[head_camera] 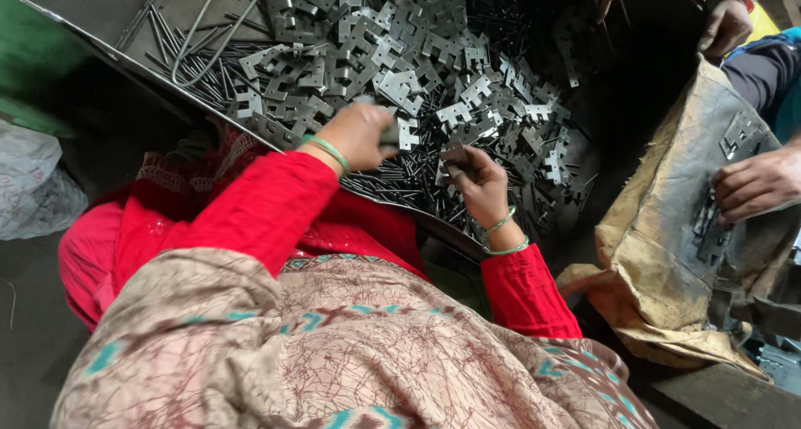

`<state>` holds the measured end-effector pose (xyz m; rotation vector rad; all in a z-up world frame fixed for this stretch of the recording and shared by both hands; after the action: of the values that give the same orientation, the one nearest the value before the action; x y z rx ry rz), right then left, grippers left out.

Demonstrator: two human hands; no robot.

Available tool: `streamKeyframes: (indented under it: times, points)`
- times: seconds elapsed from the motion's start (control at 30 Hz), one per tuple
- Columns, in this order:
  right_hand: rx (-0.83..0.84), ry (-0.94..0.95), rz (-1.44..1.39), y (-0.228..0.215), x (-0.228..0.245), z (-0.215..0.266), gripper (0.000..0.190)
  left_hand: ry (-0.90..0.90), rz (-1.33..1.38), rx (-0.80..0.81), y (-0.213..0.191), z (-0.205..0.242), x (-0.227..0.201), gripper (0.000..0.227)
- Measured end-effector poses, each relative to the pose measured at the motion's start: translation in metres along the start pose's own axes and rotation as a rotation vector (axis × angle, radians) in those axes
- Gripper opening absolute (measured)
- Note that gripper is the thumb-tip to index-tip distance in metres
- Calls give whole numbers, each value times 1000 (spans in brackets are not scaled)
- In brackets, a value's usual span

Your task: The person sits on the floor and sorts small metal brackets and pins from a large metal tray, picking them up by hand and placing them into a cloth bag. Another person's hands are visible nearby, also handling the parts.

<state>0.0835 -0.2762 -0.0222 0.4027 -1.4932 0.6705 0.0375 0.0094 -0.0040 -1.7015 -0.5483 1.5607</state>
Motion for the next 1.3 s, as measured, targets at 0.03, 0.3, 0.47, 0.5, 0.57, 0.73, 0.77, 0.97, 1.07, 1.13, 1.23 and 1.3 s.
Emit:
streamKeyframes:
  times: [0.03,0.3,0.47,0.5,0.57,0.73,0.77,0.97,1.07,1.13,1.23,1.3]
  points:
    - [2,-32,39,0,2,0,35,-63,-174,124,16,0,3,20]
    - [-144,166,-245,-14,5,12,34,-119,-509,174,75,4,25,13]
    - [-238,335,-579,-16,15,-1,38,0,-508,96,65,2,36,9]
    - [-257,376,-626,-17,18,-3,40,-31,-298,53,61,0,41,9]
    - [-260,418,-708,-18,22,-6,46,-88,121,-30,53,-4,52,14]
    - [-192,394,-714,-14,28,-12,54,-261,1571,-232,54,-1,44,11]
    - [-163,317,-629,-10,30,-14,49,-355,1721,-271,60,1,33,12]
    - [-43,-109,209,42,57,-16,46,-268,2103,-327,84,-8,-39,29]
    - [66,-247,585,68,77,-4,56,-296,2126,-230,94,-13,-56,41]
    - [51,-332,789,75,85,-1,61,-285,2026,-195,92,-12,-61,37]
    - [-144,-157,388,52,86,-7,48,-141,1623,-76,63,-9,-69,31]
    - [-121,178,-343,17,72,-9,44,-26,905,5,33,-4,-55,37]
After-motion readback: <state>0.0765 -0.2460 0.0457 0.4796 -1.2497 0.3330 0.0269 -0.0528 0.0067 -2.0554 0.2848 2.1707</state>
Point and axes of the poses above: each hand's wrist, its own z-axis away from the middle knuckle, its own y-axis out of the palm, x = y × z, the point moved 2 cm from there along -z, towards the middle knuckle, and after that the axes turned 8 degrees about x, right-handed, at the moved point
